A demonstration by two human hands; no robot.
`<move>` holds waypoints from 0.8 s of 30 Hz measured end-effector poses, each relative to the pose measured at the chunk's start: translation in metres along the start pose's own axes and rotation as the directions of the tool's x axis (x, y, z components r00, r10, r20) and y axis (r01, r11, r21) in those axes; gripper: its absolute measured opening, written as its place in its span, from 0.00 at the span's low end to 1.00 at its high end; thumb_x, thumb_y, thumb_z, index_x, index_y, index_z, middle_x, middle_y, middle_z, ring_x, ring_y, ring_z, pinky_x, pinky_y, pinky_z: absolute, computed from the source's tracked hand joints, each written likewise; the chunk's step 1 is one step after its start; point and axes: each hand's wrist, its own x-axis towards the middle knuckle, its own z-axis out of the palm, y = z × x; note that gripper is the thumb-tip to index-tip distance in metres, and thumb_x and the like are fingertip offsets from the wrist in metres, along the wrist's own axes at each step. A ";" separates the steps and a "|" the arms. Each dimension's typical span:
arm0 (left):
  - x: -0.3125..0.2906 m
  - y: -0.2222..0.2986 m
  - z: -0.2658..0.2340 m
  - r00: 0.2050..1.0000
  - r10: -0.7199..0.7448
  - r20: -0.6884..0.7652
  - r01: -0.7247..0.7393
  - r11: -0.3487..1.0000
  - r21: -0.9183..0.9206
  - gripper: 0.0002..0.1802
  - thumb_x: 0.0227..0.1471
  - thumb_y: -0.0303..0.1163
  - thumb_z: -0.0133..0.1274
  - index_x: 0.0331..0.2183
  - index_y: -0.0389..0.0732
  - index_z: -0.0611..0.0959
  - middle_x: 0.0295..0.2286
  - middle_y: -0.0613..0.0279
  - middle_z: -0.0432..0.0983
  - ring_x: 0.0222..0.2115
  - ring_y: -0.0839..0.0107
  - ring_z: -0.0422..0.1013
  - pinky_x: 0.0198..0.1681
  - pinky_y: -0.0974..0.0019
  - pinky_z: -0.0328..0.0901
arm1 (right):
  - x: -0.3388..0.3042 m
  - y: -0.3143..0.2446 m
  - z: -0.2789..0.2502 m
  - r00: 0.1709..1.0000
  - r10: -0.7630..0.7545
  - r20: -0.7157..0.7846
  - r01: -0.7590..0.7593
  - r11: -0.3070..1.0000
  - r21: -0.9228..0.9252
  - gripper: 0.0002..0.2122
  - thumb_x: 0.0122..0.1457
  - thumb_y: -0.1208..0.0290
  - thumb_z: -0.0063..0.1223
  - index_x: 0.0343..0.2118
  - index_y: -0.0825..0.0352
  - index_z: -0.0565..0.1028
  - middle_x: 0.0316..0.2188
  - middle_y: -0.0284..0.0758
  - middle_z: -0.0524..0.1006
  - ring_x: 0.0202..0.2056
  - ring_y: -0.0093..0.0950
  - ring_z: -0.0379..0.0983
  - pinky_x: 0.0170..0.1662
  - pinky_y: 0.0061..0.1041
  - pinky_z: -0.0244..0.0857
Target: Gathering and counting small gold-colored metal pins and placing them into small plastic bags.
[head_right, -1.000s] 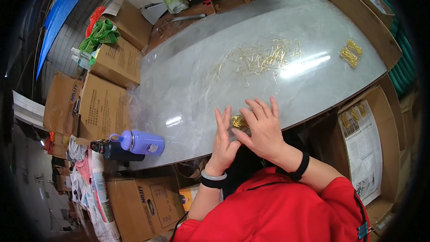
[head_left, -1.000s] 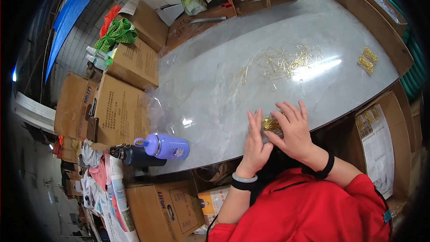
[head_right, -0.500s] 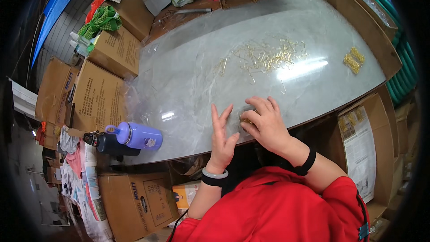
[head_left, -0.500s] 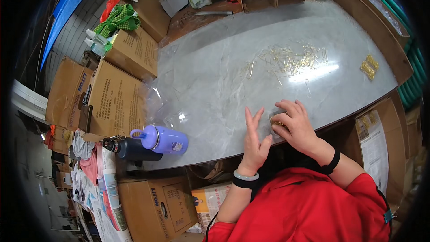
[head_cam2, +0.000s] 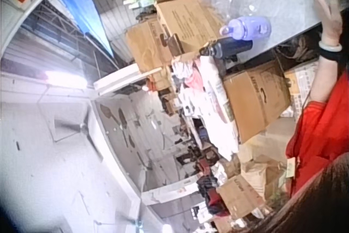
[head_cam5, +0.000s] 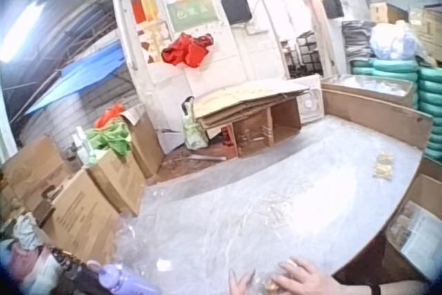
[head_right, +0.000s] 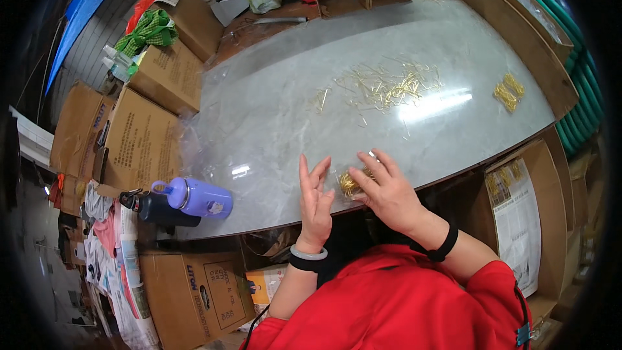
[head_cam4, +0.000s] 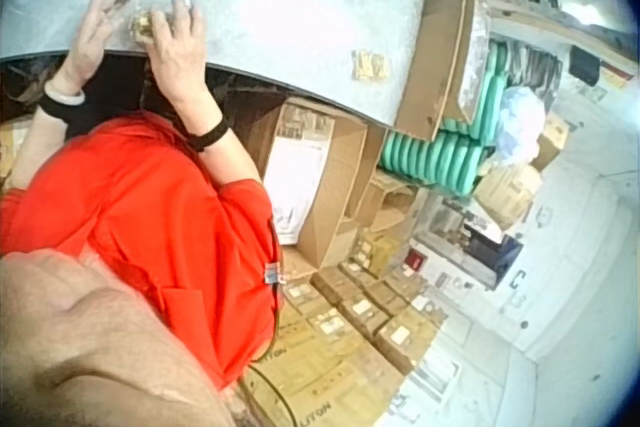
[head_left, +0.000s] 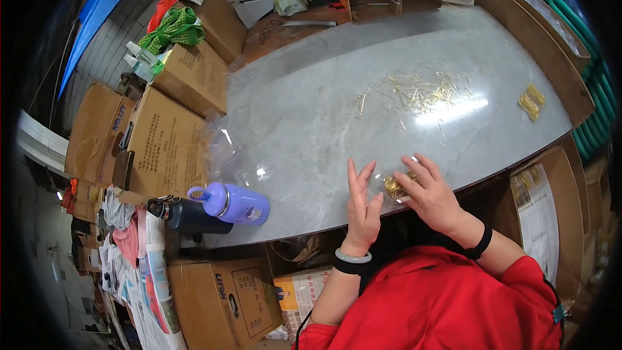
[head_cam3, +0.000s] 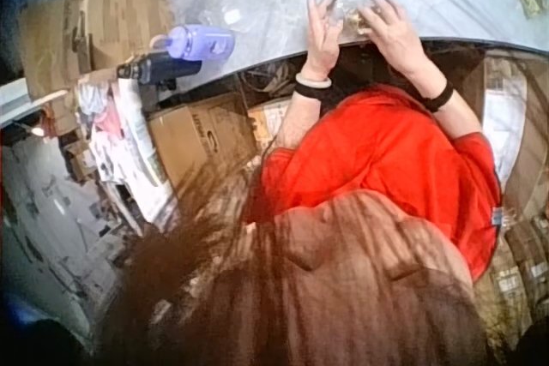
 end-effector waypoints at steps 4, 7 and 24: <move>0.001 0.001 0.002 0.999 0.005 -0.031 -0.005 1.000 0.026 0.43 0.56 0.27 0.41 0.67 0.33 0.41 0.59 0.37 0.60 0.62 0.49 0.58 0.66 0.54 0.49 | 0.006 0.004 0.002 1.000 0.013 -0.011 -0.014 0.995 -0.096 0.28 0.46 0.68 0.66 0.54 0.61 0.73 0.59 0.40 0.67 0.60 0.48 0.60 0.58 0.40 0.65; -0.001 -0.003 0.000 0.998 0.027 -0.054 -0.023 0.997 0.072 0.39 0.58 0.29 0.42 0.66 0.30 0.47 0.59 0.37 0.61 0.62 0.47 0.58 0.66 0.54 0.50 | 0.009 0.002 0.001 1.000 0.011 0.027 -0.007 0.991 -0.130 0.28 0.48 0.67 0.65 0.55 0.63 0.72 0.59 0.39 0.67 0.61 0.48 0.59 0.59 0.41 0.62; 0.006 0.003 0.020 0.928 0.125 0.350 -0.365 0.481 0.797 0.30 0.59 0.37 0.52 0.58 0.29 0.68 0.61 0.43 0.58 0.63 0.42 0.53 0.65 0.40 0.48 | 0.057 0.150 -0.054 0.863 0.247 0.442 -0.144 0.957 -0.253 0.37 0.62 0.42 0.45 0.67 0.63 0.55 0.69 0.47 0.49 0.69 0.54 0.40 0.69 0.52 0.39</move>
